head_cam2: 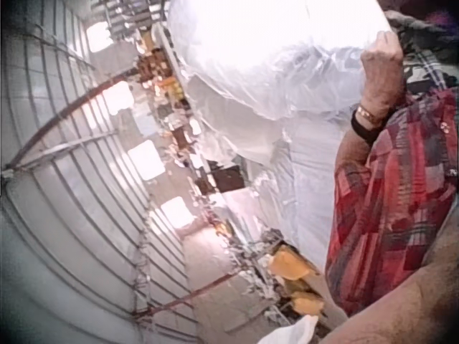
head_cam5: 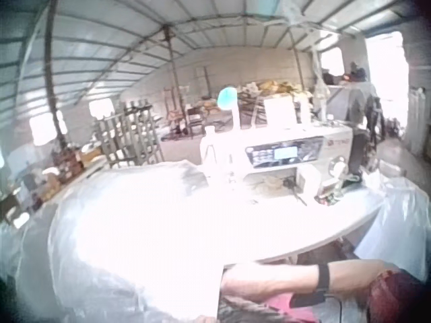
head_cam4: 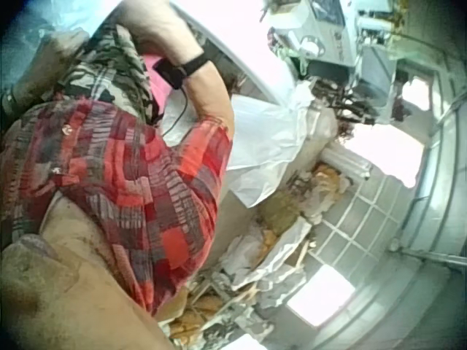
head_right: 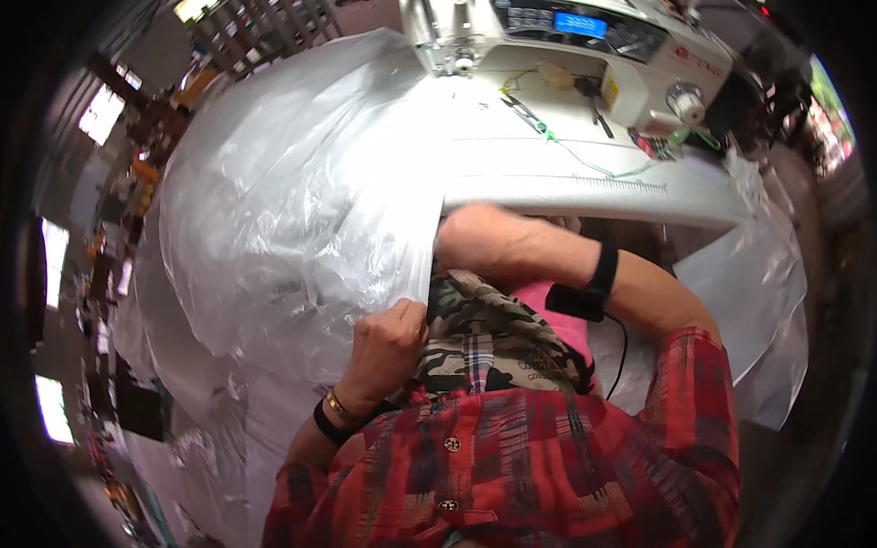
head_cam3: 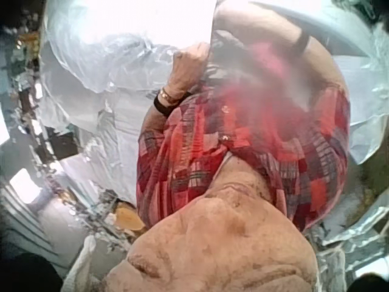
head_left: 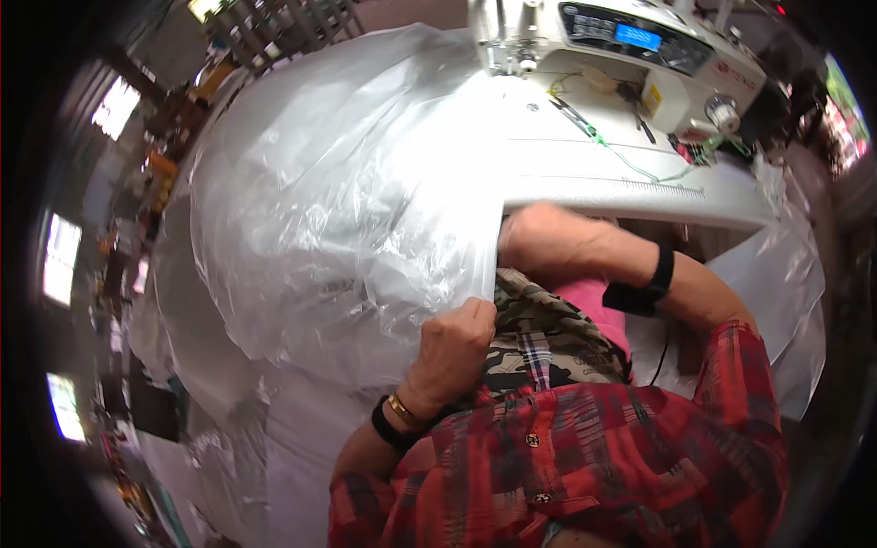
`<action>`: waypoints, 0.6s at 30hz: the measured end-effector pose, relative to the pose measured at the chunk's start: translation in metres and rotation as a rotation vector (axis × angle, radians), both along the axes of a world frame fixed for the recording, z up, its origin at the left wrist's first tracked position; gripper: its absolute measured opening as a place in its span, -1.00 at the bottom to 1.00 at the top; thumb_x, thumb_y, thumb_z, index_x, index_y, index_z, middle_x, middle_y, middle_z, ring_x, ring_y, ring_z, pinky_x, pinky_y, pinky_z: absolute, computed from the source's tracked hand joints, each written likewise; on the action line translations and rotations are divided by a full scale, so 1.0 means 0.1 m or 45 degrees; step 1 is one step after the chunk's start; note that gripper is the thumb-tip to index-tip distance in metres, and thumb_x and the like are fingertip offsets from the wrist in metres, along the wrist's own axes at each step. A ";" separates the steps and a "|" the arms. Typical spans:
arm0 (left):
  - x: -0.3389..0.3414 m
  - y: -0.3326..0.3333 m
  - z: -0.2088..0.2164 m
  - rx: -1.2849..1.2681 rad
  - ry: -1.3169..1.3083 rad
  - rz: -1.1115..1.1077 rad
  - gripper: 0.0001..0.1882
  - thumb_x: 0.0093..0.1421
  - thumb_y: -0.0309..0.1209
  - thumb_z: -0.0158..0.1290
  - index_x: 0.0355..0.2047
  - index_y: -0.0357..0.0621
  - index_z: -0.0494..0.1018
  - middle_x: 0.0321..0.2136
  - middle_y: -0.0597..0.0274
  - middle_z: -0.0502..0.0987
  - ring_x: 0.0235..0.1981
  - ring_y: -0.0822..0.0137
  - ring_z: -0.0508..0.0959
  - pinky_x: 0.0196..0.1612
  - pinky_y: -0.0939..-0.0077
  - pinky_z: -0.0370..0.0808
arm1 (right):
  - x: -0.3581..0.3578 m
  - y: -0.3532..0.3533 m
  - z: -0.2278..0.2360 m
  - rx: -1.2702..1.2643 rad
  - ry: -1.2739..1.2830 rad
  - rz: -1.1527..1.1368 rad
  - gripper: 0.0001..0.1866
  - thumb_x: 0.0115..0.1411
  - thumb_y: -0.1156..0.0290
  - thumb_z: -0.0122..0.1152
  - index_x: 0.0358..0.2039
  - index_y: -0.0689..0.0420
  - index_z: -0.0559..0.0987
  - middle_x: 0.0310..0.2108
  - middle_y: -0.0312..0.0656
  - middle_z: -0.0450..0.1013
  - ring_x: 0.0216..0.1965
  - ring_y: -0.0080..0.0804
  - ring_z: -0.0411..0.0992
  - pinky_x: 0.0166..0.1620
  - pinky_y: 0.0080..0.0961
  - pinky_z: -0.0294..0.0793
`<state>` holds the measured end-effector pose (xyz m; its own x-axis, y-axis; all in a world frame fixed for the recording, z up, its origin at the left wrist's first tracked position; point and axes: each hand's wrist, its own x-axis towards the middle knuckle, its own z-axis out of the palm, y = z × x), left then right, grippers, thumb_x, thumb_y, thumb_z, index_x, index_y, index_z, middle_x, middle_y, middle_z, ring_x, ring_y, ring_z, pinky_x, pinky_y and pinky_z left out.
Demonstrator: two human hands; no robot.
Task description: Using an industrial sewing machine to join large white synthetic sheets.
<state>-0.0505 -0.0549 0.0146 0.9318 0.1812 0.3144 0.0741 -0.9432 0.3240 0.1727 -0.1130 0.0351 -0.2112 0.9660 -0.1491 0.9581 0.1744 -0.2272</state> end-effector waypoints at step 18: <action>-0.18 0.01 -0.05 -0.470 -0.095 0.128 -0.74 0.17 -0.58 0.02 -0.11 -0.28 0.41 -0.36 -0.06 0.50 -0.38 -0.07 0.54 -0.34 0.17 0.45 | 0.96 0.69 -0.14 0.738 -0.047 -0.091 -0.92 0.13 0.50 0.09 -0.32 0.12 0.44 -0.35 -0.13 0.38 -0.36 -0.07 0.46 -0.31 -0.21 0.45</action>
